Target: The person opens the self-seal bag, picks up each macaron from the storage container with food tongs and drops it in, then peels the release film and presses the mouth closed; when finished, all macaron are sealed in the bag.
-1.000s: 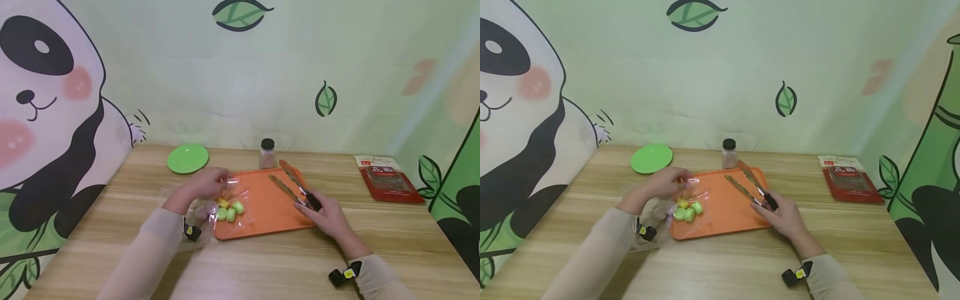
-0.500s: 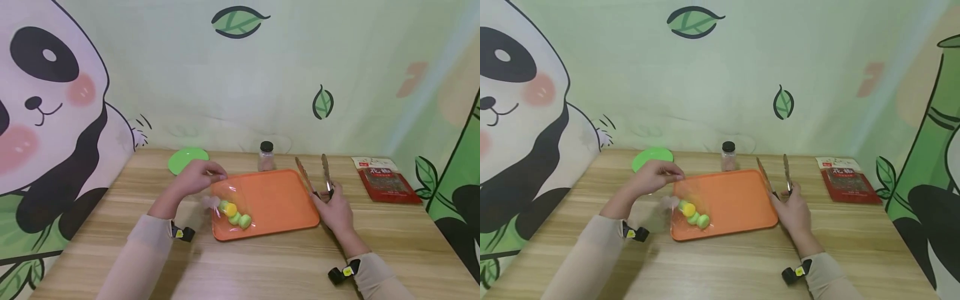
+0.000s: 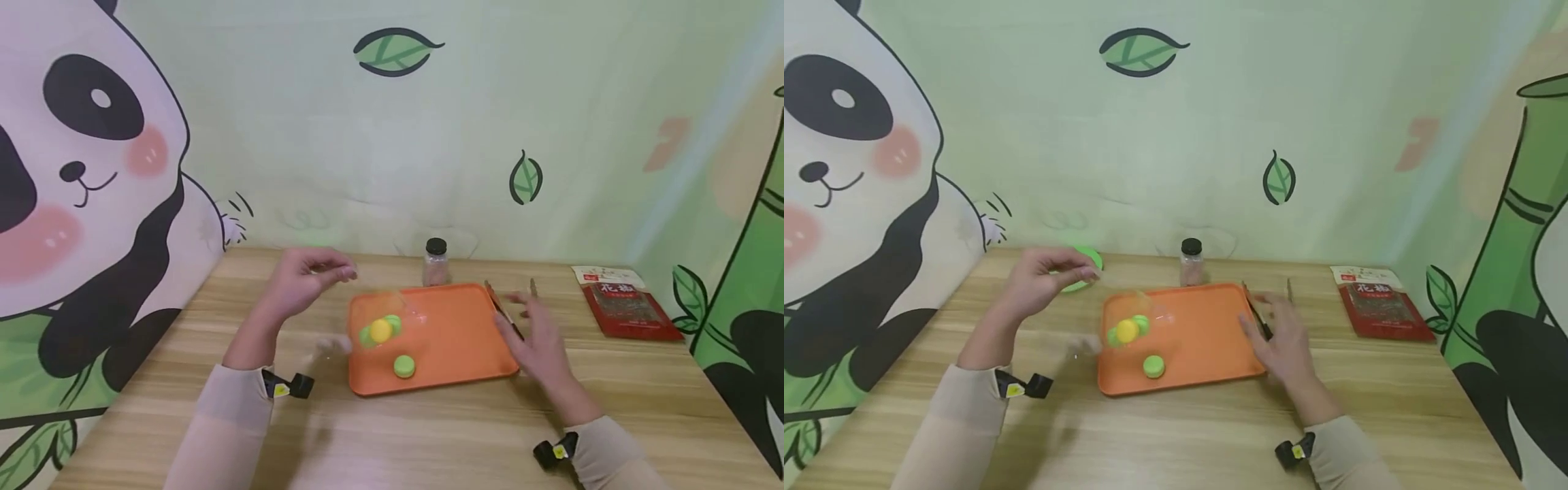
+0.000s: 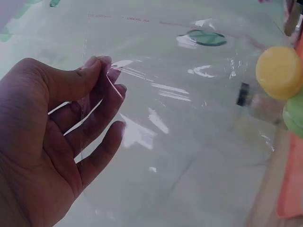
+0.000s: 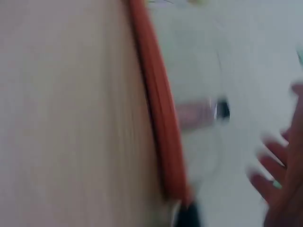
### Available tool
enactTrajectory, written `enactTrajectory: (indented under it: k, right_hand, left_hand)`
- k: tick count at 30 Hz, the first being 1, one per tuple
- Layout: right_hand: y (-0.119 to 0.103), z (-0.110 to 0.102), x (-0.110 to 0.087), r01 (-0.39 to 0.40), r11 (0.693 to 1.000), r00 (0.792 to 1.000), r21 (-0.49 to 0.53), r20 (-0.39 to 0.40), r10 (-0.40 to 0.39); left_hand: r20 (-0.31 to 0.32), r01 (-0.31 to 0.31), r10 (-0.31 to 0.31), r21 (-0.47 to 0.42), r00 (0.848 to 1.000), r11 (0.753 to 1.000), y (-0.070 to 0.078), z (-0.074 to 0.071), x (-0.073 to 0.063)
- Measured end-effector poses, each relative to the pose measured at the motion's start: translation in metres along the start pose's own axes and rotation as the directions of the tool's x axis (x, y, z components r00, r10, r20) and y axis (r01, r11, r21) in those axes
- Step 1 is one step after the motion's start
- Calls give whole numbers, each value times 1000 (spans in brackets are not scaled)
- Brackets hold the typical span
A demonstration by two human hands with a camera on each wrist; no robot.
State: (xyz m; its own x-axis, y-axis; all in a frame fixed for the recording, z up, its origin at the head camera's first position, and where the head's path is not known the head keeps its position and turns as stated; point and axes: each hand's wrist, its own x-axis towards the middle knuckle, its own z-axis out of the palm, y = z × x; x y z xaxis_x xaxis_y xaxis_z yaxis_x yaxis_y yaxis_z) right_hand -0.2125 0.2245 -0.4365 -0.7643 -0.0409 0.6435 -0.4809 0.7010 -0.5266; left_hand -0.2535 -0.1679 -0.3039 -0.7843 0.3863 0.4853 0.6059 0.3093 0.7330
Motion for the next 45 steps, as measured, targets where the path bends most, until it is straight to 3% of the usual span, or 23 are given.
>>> enactTrajectory:
  k: [2, 4, 6, 8, 10, 15, 21, 23, 28, 30, 33, 37, 39, 42, 45]
  right_hand:
    - [-24, 13, -1, 32, 993, 988, 114, 148, -49]
    - [-47, 27, -1, -27, 983, 949, 183, 313, -32]
    - [-63, 40, 0, -68, 986, 911, 149, 413, 0]
    - [-74, 52, 1, -94, 990, 876, 102, 481, 33]
    - [-79, 61, 0, -71, 996, 849, 50, 528, 34]
    - [-84, 80, -3, 8, 1000, 804, 0, 594, -7]
    - [-85, 87, 1, 53, 998, 793, -23, 609, -28]
    - [-83, 81, 5, 32, 999, 816, -6, 578, -23]
    - [-82, 52, 25, -70, 985, 920, 160, 392, 2]
    - [-84, 44, 37, -110, 972, 935, 209, 352, 30]
    - [-88, 41, 52, -159, 966, 917, 205, 394, 67]
    - [-93, 50, 63, -217, 957, 843, 191, 531, 85]
    - [-94, 56, 64, -219, 951, 818, 218, 573, 57]
    - [-95, 64, 64, -198, 943, 796, 267, 605, -4]
    - [-94, 68, 64, -193, 926, 795, 325, 605, -47]
  left_hand:
    - [-26, -16, 15, -4, 1000, 1000, 4, -2, 1]
    - [-58, -34, 33, -19, 998, 999, 8, -3, 1]
    - [-88, -62, 59, -33, 994, 998, 11, -3, 3]
    - [-107, -86, 80, -49, 991, 995, 12, -1, 4]
    - [-114, -97, 89, -63, 989, 993, 12, 2, 2]
    - [-108, -59, 50, -78, 993, 995, 10, 9, -5]
    - [-105, -53, 45, -68, 993, 996, 7, 16, -5]
    - [-112, -60, 53, -63, 992, 996, 6, 17, -4]
    - [-109, -69, 61, -63, 992, 996, 6, 20, -3]
    - [-108, -67, 60, -62, 992, 996, 7, 22, -3]
    - [-114, -72, 65, -57, 991, 996, 8, 25, -2]
    - [-94, -81, 76, -54, 993, 995, 12, 29, -1]
    - [-78, -82, 77, -65, 994, 994, 13, 30, -1]
    - [-71, -80, 76, -64, 995, 995, 12, 32, -2]
    - [-80, -80, 77, -38, 994, 996, 12, 31, -1]
